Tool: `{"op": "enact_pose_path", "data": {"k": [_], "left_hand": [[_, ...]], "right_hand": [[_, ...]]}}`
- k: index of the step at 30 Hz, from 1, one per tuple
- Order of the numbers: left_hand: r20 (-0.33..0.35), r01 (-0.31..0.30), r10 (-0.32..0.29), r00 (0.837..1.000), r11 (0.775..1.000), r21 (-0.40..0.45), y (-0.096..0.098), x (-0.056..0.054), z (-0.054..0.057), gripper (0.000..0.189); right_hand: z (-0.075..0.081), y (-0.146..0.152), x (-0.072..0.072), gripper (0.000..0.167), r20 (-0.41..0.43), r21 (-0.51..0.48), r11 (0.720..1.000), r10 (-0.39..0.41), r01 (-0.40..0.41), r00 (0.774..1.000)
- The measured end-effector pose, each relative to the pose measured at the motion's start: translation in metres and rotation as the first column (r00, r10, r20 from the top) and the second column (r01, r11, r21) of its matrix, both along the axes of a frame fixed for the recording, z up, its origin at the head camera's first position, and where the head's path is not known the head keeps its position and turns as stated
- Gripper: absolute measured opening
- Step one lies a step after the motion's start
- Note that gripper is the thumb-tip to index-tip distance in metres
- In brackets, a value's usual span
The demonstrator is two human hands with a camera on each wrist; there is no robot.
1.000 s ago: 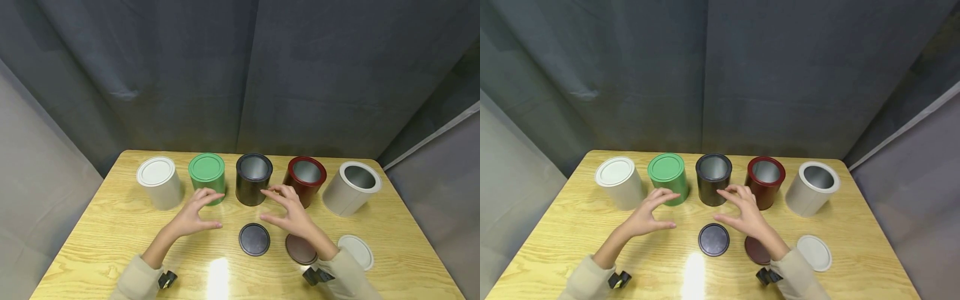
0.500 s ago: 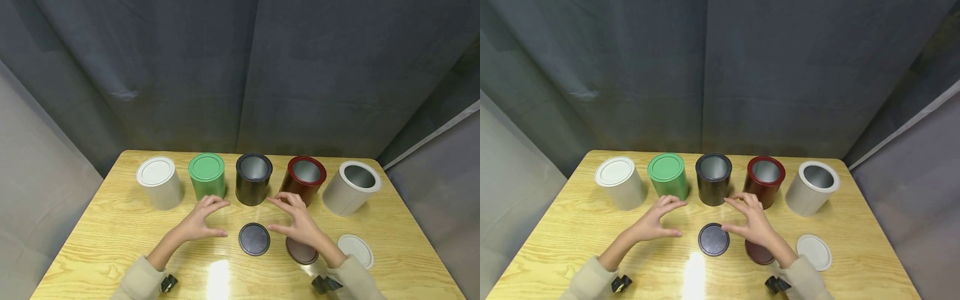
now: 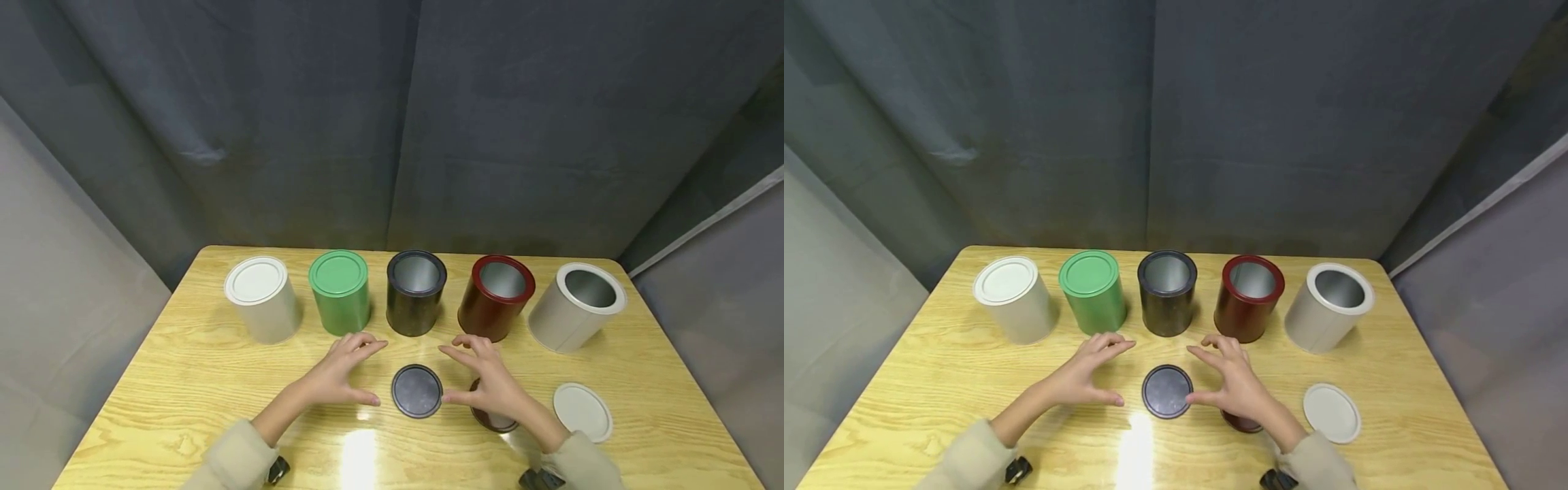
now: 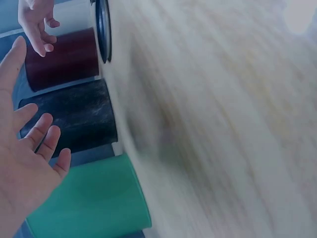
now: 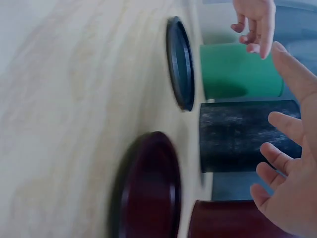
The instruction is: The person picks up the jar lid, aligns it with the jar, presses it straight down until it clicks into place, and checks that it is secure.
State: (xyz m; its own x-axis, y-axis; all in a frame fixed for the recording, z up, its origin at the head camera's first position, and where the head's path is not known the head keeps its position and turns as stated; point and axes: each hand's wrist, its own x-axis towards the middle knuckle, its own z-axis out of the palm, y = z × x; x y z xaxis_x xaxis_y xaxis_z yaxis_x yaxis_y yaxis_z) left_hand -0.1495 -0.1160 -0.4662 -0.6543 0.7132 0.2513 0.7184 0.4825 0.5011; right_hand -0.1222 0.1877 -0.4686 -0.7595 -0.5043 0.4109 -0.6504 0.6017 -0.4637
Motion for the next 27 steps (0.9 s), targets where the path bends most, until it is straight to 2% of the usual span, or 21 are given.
{"op": "enact_pose_path", "data": {"k": [11, 18, 27], "left_hand": [[0.084, 0.011, -0.001, 0.996, 0.994, -0.113, 0.01, -0.005, -0.013, 0.09], [0.065, 0.028, -0.019, 0.998, 0.991, -0.128, 0.013, -0.009, -0.021, 0.093], [0.076, 0.056, -0.043, 0.996, 0.983, -0.173, 0.018, -0.013, -0.033, 0.091]], "right_hand": [[-0.019, -0.002, 0.002, 0.073, 0.108, 0.039, 0.999, -0.026, 0.022, 0.994], [-0.025, -0.002, 0.001, 0.076, 0.182, 0.093, 0.995, -0.047, 0.031, 0.982], [-0.03, -0.005, -0.001, 0.076, 0.217, 0.166, 0.986, -0.051, 0.014, 0.975]]}}
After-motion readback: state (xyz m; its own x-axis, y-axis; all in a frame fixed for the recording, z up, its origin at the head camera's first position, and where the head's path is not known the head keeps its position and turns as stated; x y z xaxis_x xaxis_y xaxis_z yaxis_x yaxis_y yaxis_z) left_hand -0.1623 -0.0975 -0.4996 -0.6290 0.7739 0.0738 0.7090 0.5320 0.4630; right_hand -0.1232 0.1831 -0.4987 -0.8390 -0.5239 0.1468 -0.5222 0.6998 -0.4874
